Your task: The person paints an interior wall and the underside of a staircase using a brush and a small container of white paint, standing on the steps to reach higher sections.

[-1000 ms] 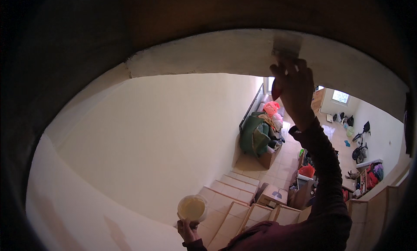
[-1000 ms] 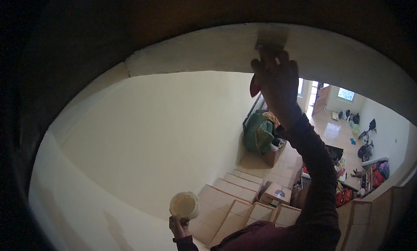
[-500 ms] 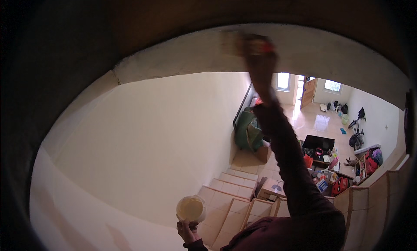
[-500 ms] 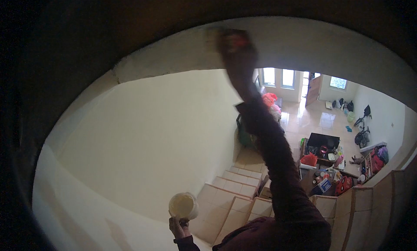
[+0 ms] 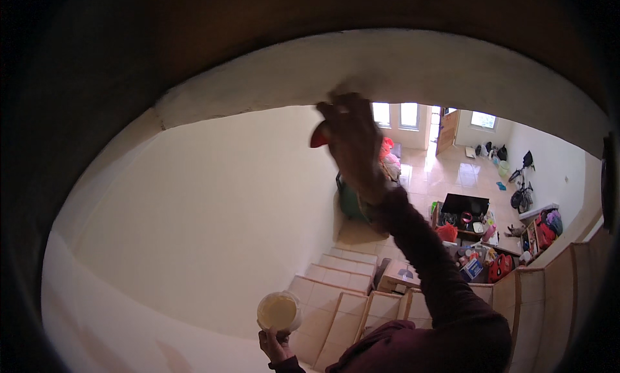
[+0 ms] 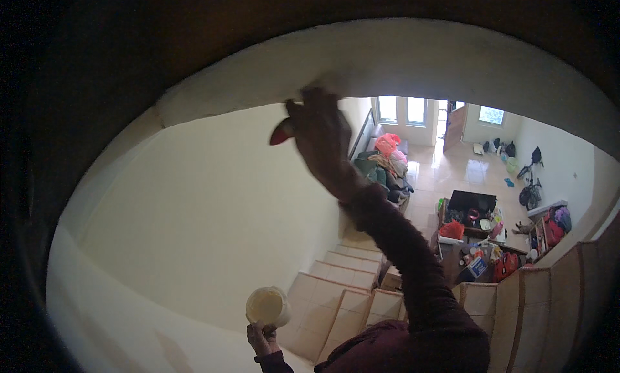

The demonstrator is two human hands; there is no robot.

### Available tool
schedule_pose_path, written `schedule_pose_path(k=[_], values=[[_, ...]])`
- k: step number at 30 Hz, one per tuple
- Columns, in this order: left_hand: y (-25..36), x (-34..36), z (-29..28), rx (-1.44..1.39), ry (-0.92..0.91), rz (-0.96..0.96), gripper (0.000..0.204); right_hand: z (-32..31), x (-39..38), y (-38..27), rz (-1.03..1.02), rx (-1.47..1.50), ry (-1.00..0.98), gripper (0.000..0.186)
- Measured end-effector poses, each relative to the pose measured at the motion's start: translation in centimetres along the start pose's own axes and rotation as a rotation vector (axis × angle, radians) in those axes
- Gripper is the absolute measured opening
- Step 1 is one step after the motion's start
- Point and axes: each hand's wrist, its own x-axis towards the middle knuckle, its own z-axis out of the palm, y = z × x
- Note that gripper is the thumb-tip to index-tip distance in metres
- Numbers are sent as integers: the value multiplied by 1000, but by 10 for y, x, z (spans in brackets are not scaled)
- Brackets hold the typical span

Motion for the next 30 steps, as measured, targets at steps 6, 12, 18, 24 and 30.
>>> schedule_pose_path(k=[6,12,18,24,30], values=[[5,0,2,25,-15,-57,21,-23,1,68,43,524,283,33],[2,3,14,8,-20,-4,20,-138,45,96,-44,64,652,21],[5,0,10,70,-42,-32,20,-27,51,44,-52,-545,156,35],[-2,5,11,-9,-48,-61,21,-21,67,27,-64,185,336,19],[-4,7,11,24,-57,-79,20,-164,48,176,146,-71,570,24]])
